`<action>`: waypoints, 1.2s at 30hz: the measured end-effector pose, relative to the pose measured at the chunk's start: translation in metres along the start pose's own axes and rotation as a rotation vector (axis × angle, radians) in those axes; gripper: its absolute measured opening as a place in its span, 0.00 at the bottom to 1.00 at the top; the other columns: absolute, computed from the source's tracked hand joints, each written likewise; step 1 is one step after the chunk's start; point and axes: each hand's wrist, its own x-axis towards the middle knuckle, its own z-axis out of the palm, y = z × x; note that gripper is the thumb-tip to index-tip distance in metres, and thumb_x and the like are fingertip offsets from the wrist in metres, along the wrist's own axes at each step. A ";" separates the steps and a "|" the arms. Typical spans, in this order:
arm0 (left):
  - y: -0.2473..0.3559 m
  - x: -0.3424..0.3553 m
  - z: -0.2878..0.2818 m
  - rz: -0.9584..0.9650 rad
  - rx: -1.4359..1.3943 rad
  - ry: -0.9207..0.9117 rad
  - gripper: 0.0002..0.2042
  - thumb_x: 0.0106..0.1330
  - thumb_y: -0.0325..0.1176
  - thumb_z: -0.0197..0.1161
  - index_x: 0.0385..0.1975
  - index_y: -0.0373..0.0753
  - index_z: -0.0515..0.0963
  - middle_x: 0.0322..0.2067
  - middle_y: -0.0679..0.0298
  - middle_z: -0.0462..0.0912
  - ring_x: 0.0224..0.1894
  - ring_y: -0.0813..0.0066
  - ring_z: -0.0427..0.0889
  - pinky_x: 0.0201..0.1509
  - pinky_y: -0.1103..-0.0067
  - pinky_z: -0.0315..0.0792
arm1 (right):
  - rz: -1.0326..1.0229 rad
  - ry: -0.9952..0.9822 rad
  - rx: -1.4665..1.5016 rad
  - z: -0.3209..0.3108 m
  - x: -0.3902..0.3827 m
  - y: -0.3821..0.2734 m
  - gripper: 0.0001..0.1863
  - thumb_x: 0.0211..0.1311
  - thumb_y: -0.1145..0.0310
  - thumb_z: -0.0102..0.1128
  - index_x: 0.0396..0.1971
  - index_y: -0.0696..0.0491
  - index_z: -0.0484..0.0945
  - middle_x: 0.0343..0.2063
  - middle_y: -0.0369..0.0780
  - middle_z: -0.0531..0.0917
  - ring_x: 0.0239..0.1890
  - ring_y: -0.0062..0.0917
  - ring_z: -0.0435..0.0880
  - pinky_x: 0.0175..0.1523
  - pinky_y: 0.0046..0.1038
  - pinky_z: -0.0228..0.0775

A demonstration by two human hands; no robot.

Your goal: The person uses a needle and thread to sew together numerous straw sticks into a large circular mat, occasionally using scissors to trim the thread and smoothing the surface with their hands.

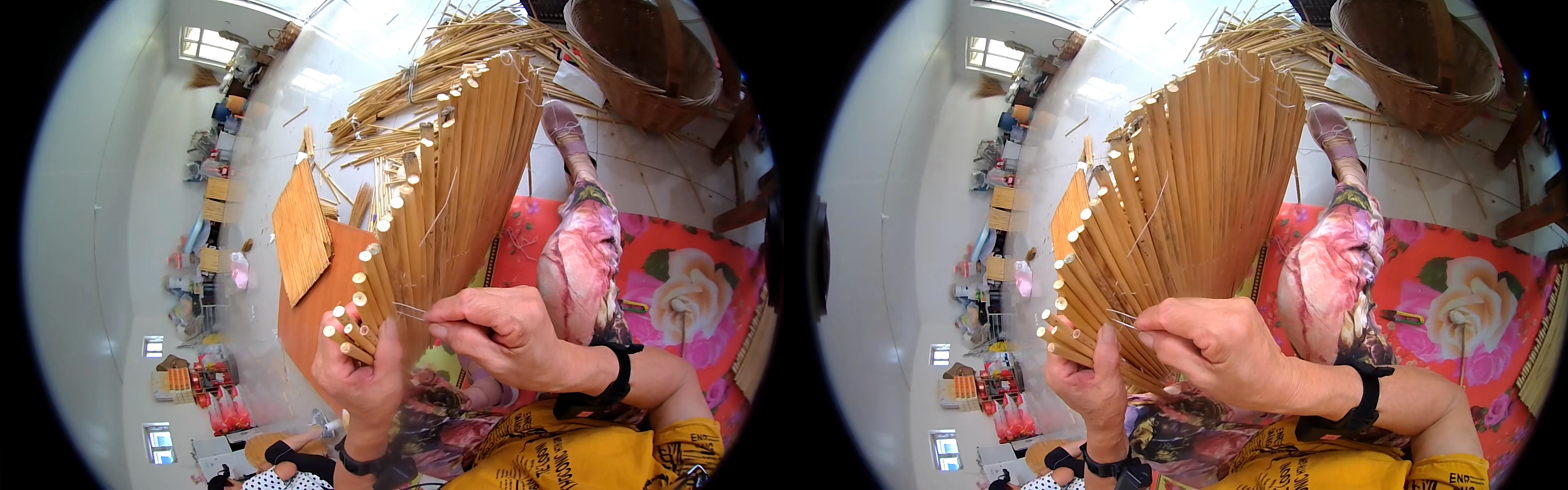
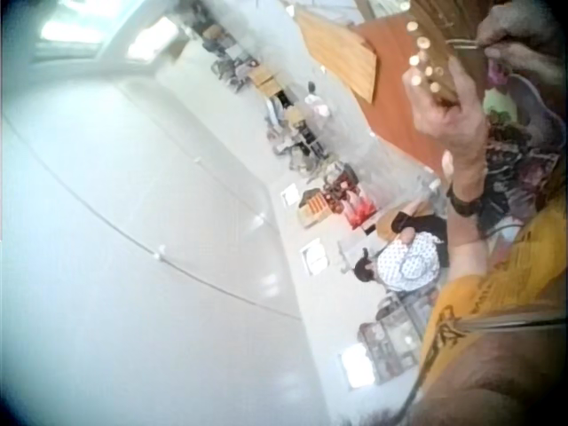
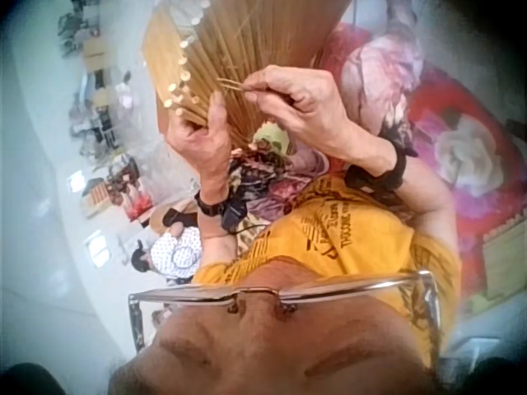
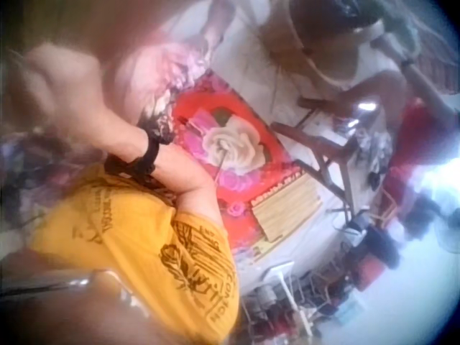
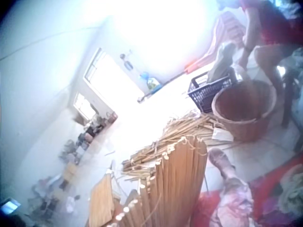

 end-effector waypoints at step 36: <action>0.019 -0.009 0.002 0.056 0.049 -0.055 0.14 0.55 0.24 0.74 0.41 0.37 0.80 0.32 0.63 0.81 0.27 0.74 0.80 0.31 0.79 0.74 | 0.028 -0.037 -0.103 -0.004 -0.003 -0.018 0.08 0.56 0.80 0.64 0.37 0.60 0.84 0.26 0.41 0.86 0.26 0.28 0.88 0.30 0.25 0.78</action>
